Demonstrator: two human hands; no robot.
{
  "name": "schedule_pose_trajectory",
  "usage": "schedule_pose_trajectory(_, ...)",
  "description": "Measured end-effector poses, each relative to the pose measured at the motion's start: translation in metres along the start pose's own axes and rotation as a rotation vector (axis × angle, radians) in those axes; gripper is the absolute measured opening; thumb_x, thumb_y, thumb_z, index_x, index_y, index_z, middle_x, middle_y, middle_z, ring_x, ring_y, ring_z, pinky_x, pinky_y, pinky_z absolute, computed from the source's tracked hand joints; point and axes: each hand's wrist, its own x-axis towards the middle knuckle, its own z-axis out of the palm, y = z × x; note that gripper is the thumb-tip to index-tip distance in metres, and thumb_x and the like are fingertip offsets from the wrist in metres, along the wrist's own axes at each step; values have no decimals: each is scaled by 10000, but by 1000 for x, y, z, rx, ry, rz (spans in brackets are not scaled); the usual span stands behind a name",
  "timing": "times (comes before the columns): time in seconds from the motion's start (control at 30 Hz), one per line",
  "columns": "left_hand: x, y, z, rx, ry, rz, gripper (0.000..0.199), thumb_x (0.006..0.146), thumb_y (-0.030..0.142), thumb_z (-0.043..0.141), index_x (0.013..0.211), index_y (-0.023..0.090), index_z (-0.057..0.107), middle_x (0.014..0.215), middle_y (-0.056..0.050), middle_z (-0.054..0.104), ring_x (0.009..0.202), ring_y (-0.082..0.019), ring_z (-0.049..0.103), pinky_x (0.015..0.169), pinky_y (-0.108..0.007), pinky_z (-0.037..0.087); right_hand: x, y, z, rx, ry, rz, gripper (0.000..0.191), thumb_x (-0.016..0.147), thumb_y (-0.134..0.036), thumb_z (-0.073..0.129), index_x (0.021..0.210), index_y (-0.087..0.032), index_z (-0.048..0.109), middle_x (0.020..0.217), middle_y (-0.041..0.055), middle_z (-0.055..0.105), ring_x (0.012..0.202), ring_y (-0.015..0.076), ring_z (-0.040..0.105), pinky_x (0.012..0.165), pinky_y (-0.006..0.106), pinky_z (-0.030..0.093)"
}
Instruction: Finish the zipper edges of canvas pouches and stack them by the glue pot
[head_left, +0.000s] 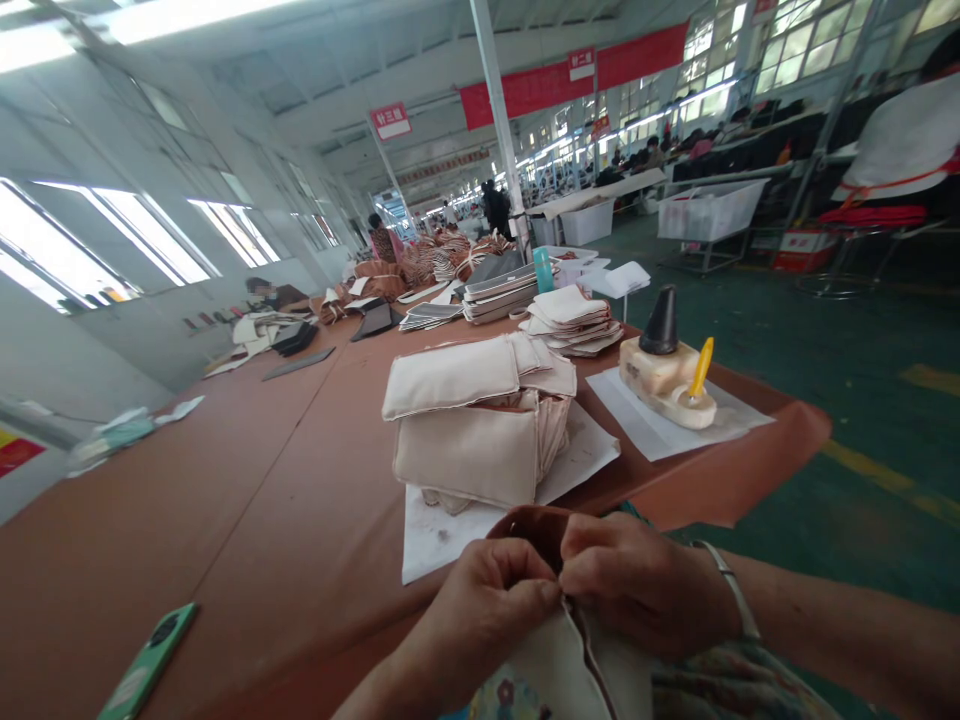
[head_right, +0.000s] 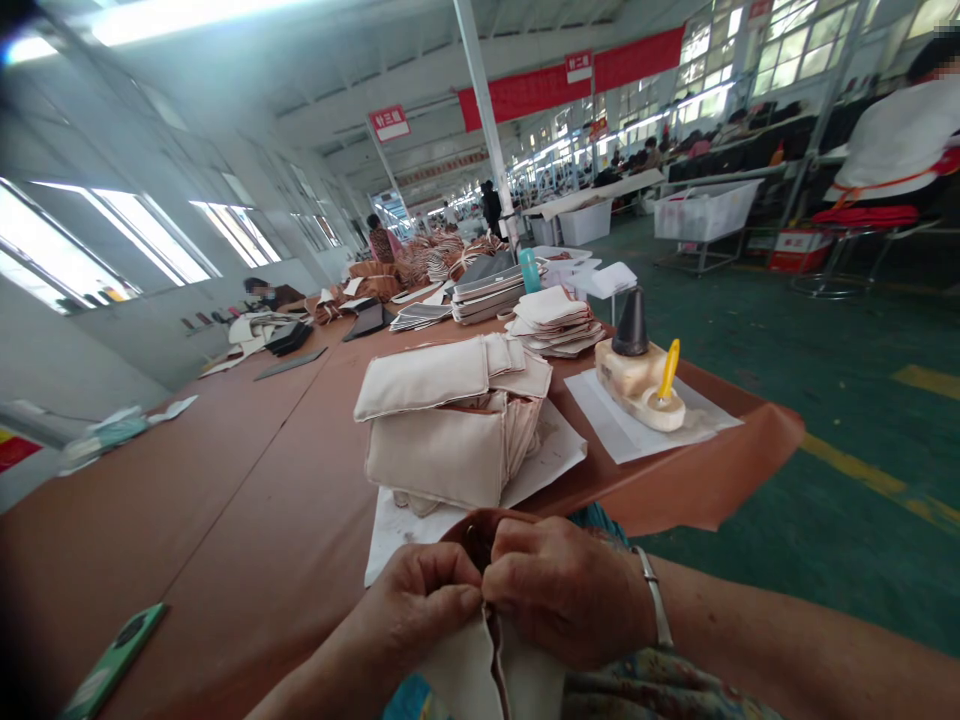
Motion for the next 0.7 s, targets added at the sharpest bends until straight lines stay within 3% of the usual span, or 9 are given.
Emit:
schedule_pose_trajectory(0.13, -4, 4, -1, 174, 40, 81, 191, 773, 316, 660, 754, 126, 655, 630, 1, 560, 559, -98, 408, 497, -221, 257, 1, -12, -2, 177, 144, 224, 273, 1002, -403, 424, 995, -161, 550, 788, 8, 523, 664, 117, 437, 583, 230, 352)
schedule_pose_trajectory(0.23, -9, 13, 2, 324, 98, 170, 75, 748, 159, 604, 714, 130, 664, 606, 24, 533, 569, -92, 404, 499, -210, 271, 10, -16, -11, 224, 61, 334, 405, 1009, -464, 402, 924, -123, 605, 748, 3, 511, 645, 105, 425, 566, 218, 337)
schedule_pose_trajectory(0.37, -14, 28, 9, 375, 117, 233, 98, 726, 116, 575, 686, 128, 664, 613, 20, 560, 567, -91, 432, 504, -198, 311, 16, -15, -18, 193, -163, 280, 417, 943, -482, 540, 787, -106, 633, 690, -12, 489, 638, 101, 409, 549, 211, 318)
schedule_pose_trajectory(0.5, -14, 26, 9, 248, 74, 214, 82, 729, 181, 608, 677, 128, 642, 622, -1, 567, 570, -103, 436, 513, -211, 318, 11, -9, -12, 124, -141, 152, 378, 941, -458, 543, 791, -117, 609, 703, -12, 508, 631, 100, 421, 557, 212, 334)
schedule_pose_trajectory(0.6, -12, 19, 8, 82, -4, 185, 200, 750, 319, 655, 703, 130, 610, 598, 3, 529, 539, -95, 384, 499, -221, 286, 10, -7, -13, 93, -99, 73, 393, 954, -465, 512, 771, -127, 592, 737, 7, 530, 685, 122, 454, 621, 232, 377)
schedule_pose_trajectory(0.7, -12, 19, 10, 107, -14, 199, 274, 795, 388, 659, 739, 126, 605, 625, 10, 509, 554, -88, 358, 502, -218, 270, 15, -12, -21, 102, -185, 96, 415, 988, -476, 440, 818, -127, 587, 781, 16, 517, 733, 135, 456, 651, 241, 387)
